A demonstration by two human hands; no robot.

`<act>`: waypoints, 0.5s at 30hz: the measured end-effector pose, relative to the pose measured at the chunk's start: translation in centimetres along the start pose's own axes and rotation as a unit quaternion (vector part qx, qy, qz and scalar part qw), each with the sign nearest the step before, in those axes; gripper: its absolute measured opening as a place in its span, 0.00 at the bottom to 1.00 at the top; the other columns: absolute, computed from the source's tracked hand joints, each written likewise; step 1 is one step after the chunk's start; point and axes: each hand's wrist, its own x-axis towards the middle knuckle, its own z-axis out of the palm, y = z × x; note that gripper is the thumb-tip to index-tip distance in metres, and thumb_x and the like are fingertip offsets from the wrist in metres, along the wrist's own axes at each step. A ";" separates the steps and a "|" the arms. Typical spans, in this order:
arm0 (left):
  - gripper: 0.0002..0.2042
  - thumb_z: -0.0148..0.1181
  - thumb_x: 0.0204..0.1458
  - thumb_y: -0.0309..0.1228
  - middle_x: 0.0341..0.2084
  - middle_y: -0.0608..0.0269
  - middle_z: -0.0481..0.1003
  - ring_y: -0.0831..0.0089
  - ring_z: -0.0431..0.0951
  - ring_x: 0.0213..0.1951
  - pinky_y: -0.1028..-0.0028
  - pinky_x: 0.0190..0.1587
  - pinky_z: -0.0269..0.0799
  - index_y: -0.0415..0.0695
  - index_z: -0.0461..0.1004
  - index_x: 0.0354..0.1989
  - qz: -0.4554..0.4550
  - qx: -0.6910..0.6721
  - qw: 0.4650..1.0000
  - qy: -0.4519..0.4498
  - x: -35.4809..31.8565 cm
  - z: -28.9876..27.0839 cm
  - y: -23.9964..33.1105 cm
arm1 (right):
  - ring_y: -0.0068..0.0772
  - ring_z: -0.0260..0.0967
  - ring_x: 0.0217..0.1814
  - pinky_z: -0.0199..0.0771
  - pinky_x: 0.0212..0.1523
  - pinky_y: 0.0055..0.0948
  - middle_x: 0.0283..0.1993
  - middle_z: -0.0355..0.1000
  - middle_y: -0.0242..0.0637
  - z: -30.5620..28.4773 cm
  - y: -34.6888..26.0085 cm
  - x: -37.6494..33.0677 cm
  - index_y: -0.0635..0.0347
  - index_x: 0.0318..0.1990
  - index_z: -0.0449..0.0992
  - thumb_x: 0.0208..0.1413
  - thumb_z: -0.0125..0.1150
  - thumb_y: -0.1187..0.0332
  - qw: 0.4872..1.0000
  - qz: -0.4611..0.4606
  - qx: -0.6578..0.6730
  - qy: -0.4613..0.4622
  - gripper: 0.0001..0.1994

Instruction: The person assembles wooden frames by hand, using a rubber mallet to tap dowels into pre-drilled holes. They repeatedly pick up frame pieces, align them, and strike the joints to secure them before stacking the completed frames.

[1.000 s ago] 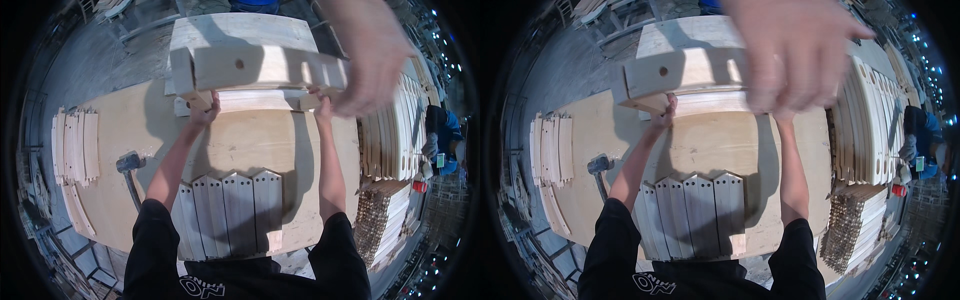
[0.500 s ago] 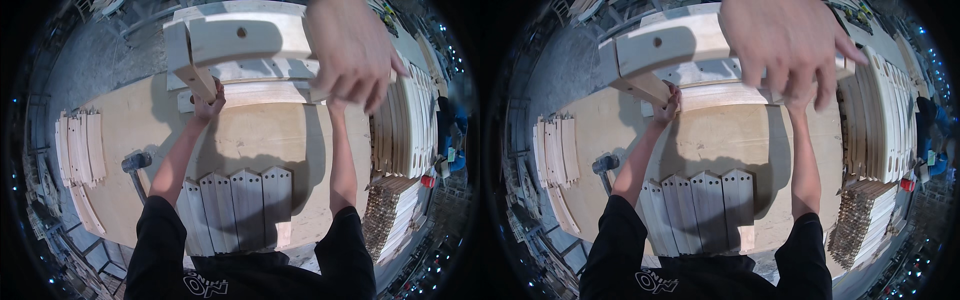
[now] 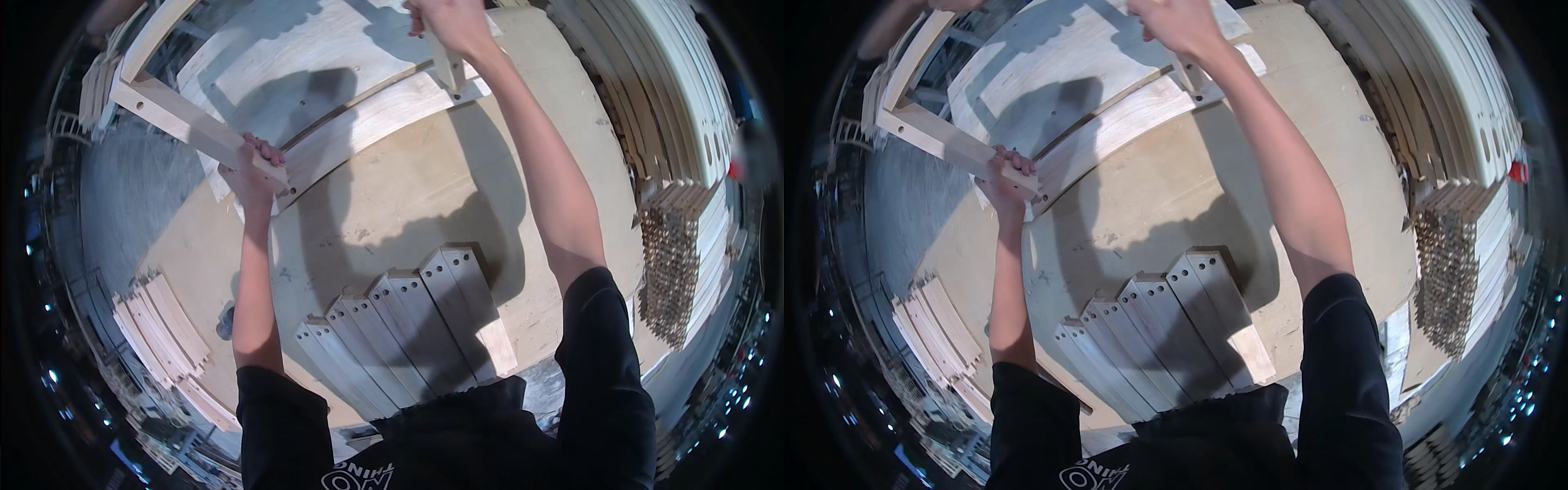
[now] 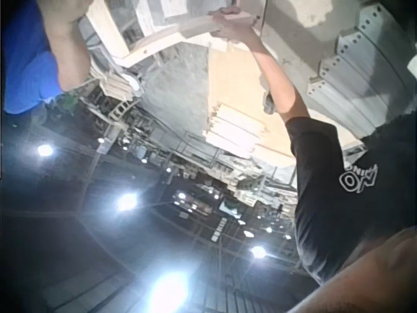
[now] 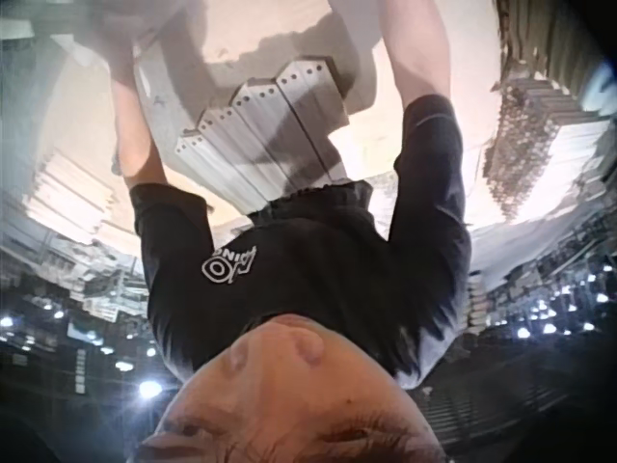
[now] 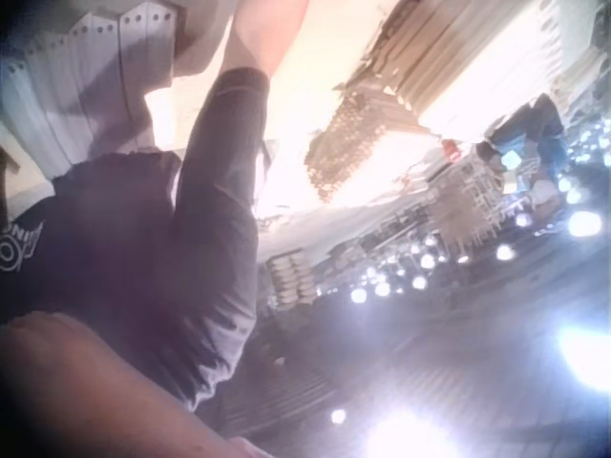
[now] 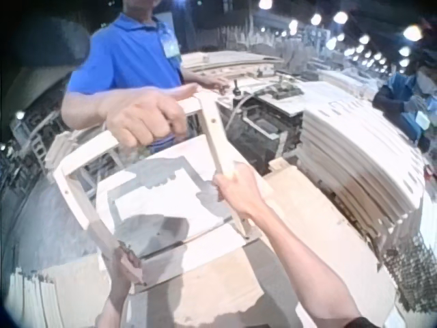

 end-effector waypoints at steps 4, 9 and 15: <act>0.11 0.50 0.50 0.33 0.20 0.58 0.71 0.66 0.75 0.29 0.70 0.38 0.69 0.35 0.69 0.30 0.061 0.183 0.979 0.069 1.2 -0.1 0.6 | 0.32 0.70 0.17 0.72 0.20 0.31 0.18 0.70 0.43 1.2 -0.5 1.7 0.73 0.27 0.73 0.47 0.56 0.68 0.997 0.052 0.020 -0.047 0.12; 0.14 0.51 0.50 0.36 0.24 0.55 0.75 0.69 0.74 0.29 0.70 0.35 0.68 0.35 0.71 0.30 0.012 0.265 0.959 0.099 2.2 0.9 1.1 | 0.35 0.71 0.16 0.73 0.20 0.33 0.17 0.70 0.47 1.2 0.0 3.2 0.77 0.26 0.73 0.47 0.56 0.67 0.994 0.094 -0.011 -0.057 0.14; 0.15 0.53 0.50 0.40 0.24 0.56 0.76 0.70 0.73 0.27 0.71 0.33 0.68 0.38 0.75 0.32 -0.081 0.289 0.944 0.140 3.5 0.3 1.0 | 0.43 0.72 0.17 0.76 0.23 0.37 0.18 0.72 0.49 3.0 2.1 5.7 0.79 0.26 0.74 0.46 0.56 0.65 0.987 0.112 -0.070 -0.095 0.17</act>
